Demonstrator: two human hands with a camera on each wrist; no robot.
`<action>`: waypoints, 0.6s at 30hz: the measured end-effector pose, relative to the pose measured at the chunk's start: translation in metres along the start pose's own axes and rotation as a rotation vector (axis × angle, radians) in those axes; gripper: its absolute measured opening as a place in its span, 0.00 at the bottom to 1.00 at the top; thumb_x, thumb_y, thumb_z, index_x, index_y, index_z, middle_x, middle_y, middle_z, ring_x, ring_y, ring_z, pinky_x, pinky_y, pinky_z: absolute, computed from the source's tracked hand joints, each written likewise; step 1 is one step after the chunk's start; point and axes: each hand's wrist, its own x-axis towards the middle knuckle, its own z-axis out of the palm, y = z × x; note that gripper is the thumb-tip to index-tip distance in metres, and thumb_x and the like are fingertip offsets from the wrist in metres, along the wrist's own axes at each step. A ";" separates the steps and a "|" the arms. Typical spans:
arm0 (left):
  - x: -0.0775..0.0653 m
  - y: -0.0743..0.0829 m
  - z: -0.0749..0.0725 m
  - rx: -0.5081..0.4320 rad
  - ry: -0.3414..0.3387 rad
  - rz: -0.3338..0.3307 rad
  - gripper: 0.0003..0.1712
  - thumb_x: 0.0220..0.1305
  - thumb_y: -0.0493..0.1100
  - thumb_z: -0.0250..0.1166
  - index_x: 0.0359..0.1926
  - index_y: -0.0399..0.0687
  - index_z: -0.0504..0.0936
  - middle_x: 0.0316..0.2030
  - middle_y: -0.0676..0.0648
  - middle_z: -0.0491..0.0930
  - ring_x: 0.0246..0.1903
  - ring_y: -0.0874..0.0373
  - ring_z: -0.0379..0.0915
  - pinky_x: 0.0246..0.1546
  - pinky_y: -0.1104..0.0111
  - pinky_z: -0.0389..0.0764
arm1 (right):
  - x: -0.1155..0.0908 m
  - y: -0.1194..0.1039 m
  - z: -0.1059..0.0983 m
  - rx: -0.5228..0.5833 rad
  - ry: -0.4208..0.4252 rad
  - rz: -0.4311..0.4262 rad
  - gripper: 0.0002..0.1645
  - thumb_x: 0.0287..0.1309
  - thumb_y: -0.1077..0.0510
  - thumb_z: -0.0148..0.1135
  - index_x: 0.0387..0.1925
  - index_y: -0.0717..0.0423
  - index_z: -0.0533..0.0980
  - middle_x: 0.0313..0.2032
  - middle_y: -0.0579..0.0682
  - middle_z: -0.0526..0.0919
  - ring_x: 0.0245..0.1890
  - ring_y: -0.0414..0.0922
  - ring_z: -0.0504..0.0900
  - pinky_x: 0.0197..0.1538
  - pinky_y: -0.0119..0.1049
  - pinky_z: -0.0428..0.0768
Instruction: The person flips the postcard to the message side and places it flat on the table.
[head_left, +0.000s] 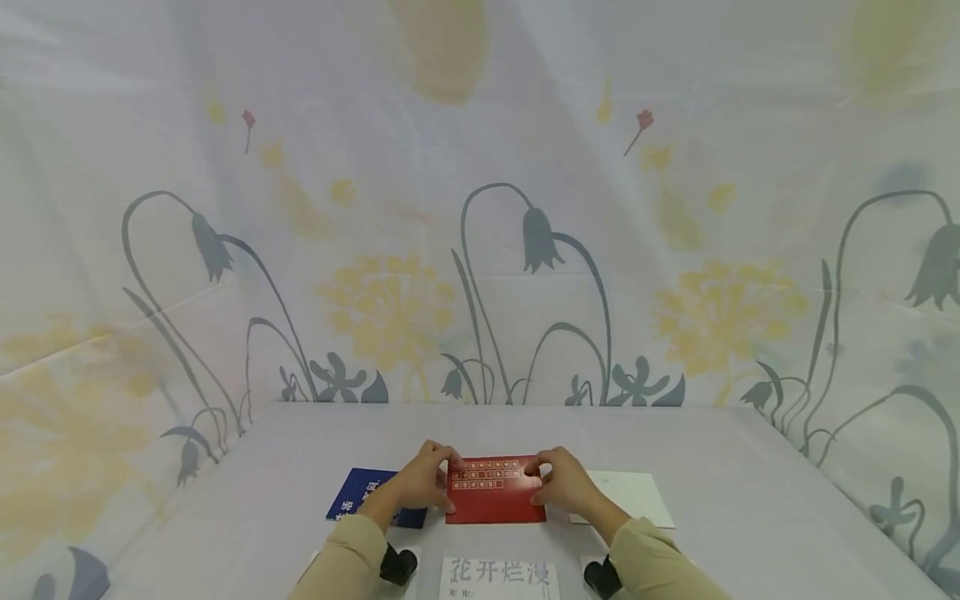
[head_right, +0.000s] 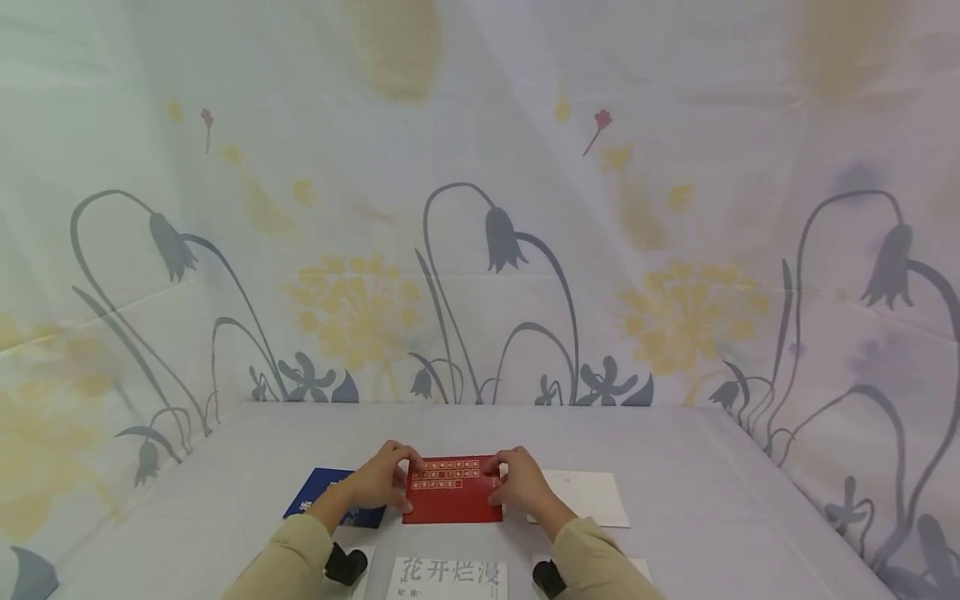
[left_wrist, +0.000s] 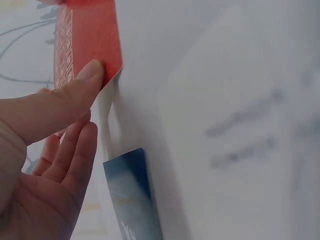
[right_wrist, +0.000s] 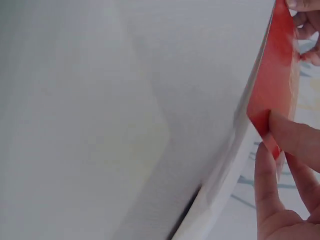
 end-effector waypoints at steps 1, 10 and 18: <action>-0.002 0.000 0.001 -0.013 0.011 -0.009 0.29 0.37 0.26 0.75 0.41 0.47 0.73 0.44 0.44 0.59 0.37 0.52 0.67 0.33 0.63 0.77 | 0.000 0.000 0.000 0.015 0.010 0.017 0.20 0.37 0.69 0.73 0.37 0.58 0.78 0.41 0.54 0.73 0.32 0.45 0.75 0.32 0.35 0.78; -0.009 0.005 0.008 -0.072 0.082 -0.068 0.29 0.40 0.25 0.72 0.47 0.41 0.74 0.45 0.40 0.63 0.37 0.51 0.69 0.30 0.63 0.78 | -0.005 -0.004 -0.008 0.104 0.021 0.057 0.16 0.44 0.70 0.67 0.40 0.61 0.80 0.41 0.56 0.77 0.27 0.43 0.76 0.28 0.35 0.80; -0.006 0.006 0.011 -0.161 0.159 -0.111 0.29 0.44 0.26 0.70 0.50 0.36 0.73 0.45 0.39 0.68 0.36 0.52 0.72 0.30 0.63 0.80 | -0.003 0.001 -0.008 0.193 0.086 0.030 0.13 0.47 0.72 0.64 0.38 0.65 0.79 0.34 0.52 0.80 0.30 0.45 0.79 0.33 0.37 0.82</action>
